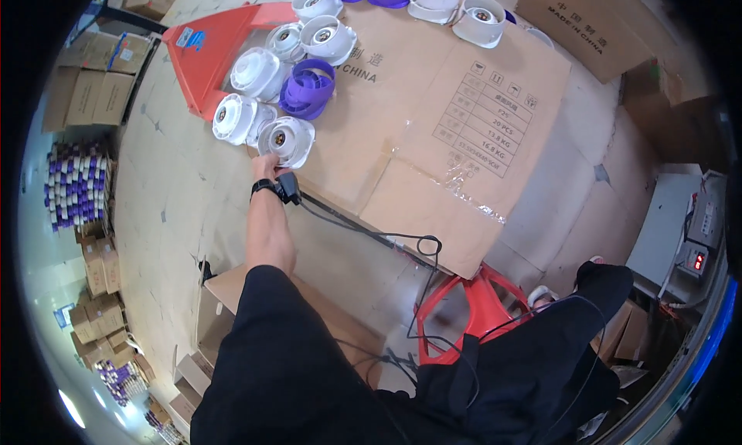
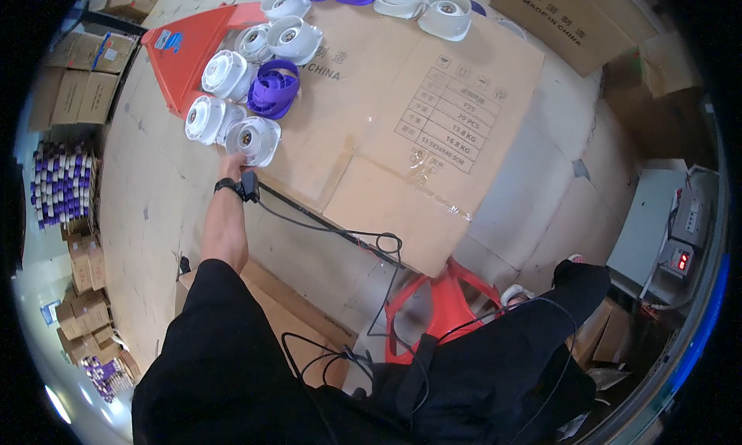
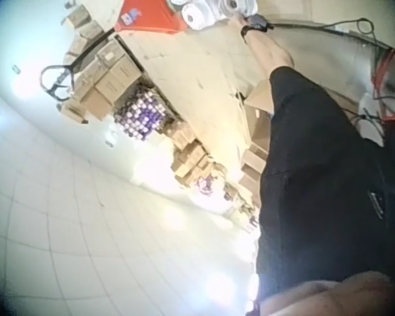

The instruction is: Assembling plastic fan housings by snapping internal and external components together on a production line.

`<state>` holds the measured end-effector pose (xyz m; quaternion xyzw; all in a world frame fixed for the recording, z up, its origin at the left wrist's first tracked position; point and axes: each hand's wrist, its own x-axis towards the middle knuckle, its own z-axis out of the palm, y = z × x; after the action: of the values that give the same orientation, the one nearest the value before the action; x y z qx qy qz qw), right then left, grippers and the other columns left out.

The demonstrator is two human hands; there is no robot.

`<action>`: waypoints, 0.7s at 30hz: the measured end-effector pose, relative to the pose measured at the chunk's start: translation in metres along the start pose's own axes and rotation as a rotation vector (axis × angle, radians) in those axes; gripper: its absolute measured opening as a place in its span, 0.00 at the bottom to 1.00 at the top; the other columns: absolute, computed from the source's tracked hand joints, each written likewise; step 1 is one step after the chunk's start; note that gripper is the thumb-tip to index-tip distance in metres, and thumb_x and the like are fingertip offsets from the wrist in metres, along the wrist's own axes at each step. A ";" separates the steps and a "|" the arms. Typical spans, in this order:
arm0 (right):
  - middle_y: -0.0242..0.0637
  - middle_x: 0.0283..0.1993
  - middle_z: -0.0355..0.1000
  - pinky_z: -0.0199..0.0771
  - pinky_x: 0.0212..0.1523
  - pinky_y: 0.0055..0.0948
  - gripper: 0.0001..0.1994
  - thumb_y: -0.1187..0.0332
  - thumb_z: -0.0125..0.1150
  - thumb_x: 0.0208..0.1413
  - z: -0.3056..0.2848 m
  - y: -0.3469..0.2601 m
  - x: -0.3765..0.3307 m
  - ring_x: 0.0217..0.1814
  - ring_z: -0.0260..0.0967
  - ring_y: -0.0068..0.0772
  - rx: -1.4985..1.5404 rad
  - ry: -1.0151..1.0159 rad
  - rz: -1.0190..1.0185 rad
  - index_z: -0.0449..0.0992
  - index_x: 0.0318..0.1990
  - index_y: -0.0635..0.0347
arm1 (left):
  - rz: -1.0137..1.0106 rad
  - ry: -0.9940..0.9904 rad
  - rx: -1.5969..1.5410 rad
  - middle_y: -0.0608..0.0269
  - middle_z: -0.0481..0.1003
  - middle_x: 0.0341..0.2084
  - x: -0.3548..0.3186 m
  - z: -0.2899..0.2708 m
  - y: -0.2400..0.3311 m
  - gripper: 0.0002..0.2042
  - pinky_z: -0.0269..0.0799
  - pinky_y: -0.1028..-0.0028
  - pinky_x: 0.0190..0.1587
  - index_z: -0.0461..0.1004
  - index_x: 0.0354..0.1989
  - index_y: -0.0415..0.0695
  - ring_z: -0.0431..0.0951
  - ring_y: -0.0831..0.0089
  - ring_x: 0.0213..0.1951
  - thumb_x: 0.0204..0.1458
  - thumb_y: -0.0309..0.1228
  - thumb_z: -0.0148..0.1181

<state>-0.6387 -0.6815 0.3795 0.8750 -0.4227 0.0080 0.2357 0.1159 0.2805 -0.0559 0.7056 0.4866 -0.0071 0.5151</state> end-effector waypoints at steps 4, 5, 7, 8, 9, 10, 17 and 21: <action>0.58 0.40 0.78 0.74 0.39 0.52 0.19 0.56 0.55 0.63 -0.018 0.010 -0.020 0.39 0.74 0.60 -0.078 -0.164 0.255 0.78 0.48 0.65 | 0.042 -0.001 0.303 0.45 0.80 0.26 -0.022 0.035 -0.017 0.07 0.80 0.65 0.26 0.78 0.29 0.27 0.84 0.58 0.24 0.45 0.21 0.59; 0.58 0.40 0.77 0.74 0.41 0.50 0.17 0.59 0.55 0.63 -0.004 -0.028 -0.015 0.40 0.74 0.58 0.058 -0.196 0.325 0.77 0.47 0.65 | 0.283 0.067 0.589 0.42 0.81 0.26 -0.013 0.006 -0.005 0.11 0.78 0.62 0.30 0.77 0.27 0.26 0.85 0.56 0.29 0.43 0.26 0.62; 0.57 0.41 0.76 0.74 0.44 0.47 0.14 0.63 0.55 0.62 -0.024 -0.037 -0.025 0.42 0.73 0.56 0.074 -0.151 0.486 0.77 0.46 0.66 | 0.522 -0.082 0.680 0.38 0.81 0.31 -0.049 0.039 -0.024 0.17 0.75 0.58 0.45 0.78 0.37 0.28 0.83 0.48 0.41 0.40 0.28 0.61; 0.57 0.46 0.76 0.73 0.48 0.44 0.16 0.64 0.53 0.63 -0.008 -0.028 -0.027 0.46 0.74 0.54 0.070 -0.120 0.385 0.75 0.51 0.67 | 0.577 -0.192 0.797 0.41 0.81 0.36 -0.059 0.053 -0.024 0.20 0.75 0.59 0.49 0.79 0.45 0.33 0.82 0.49 0.44 0.41 0.28 0.59; 0.56 0.52 0.75 0.73 0.52 0.40 0.19 0.64 0.52 0.64 0.004 -0.016 -0.027 0.50 0.75 0.51 0.047 -0.091 0.279 0.73 0.55 0.69 | 0.748 -0.212 0.690 0.45 0.81 0.41 -0.074 0.058 -0.043 0.21 0.74 0.59 0.51 0.78 0.49 0.34 0.81 0.51 0.46 0.43 0.27 0.57; 0.56 0.57 0.74 0.73 0.57 0.36 0.21 0.65 0.51 0.65 -0.015 -0.006 -0.029 0.54 0.75 0.49 0.005 -0.070 0.172 0.71 0.60 0.70 | 0.640 -0.296 0.566 0.50 0.82 0.43 -0.101 0.066 -0.051 0.20 0.75 0.60 0.51 0.79 0.50 0.37 0.81 0.55 0.46 0.46 0.26 0.56; 0.53 0.25 0.71 0.70 0.29 0.45 0.06 0.70 0.52 0.62 -0.040 -0.115 -0.033 0.26 0.73 0.50 0.345 -0.064 0.452 0.72 0.42 0.59 | 1.014 -1.202 0.446 0.47 0.82 0.32 -0.427 0.188 0.079 0.12 0.73 0.65 0.38 0.79 0.41 0.33 0.81 0.64 0.32 0.46 0.21 0.59; 0.42 0.20 0.68 0.67 0.25 0.39 0.05 0.73 0.55 0.60 -0.071 -0.141 -0.053 0.20 0.66 0.37 0.437 0.012 0.419 0.72 0.42 0.61 | 1.456 -1.805 0.313 0.39 0.77 0.27 -0.689 0.228 0.152 0.14 0.74 0.62 0.39 0.80 0.36 0.35 0.80 0.47 0.32 0.39 0.20 0.57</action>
<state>-0.5548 -0.5375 0.3735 0.7985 -0.5811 0.1524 0.0377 -0.0293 -0.3546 0.2991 0.6124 -0.5810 -0.2691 0.4637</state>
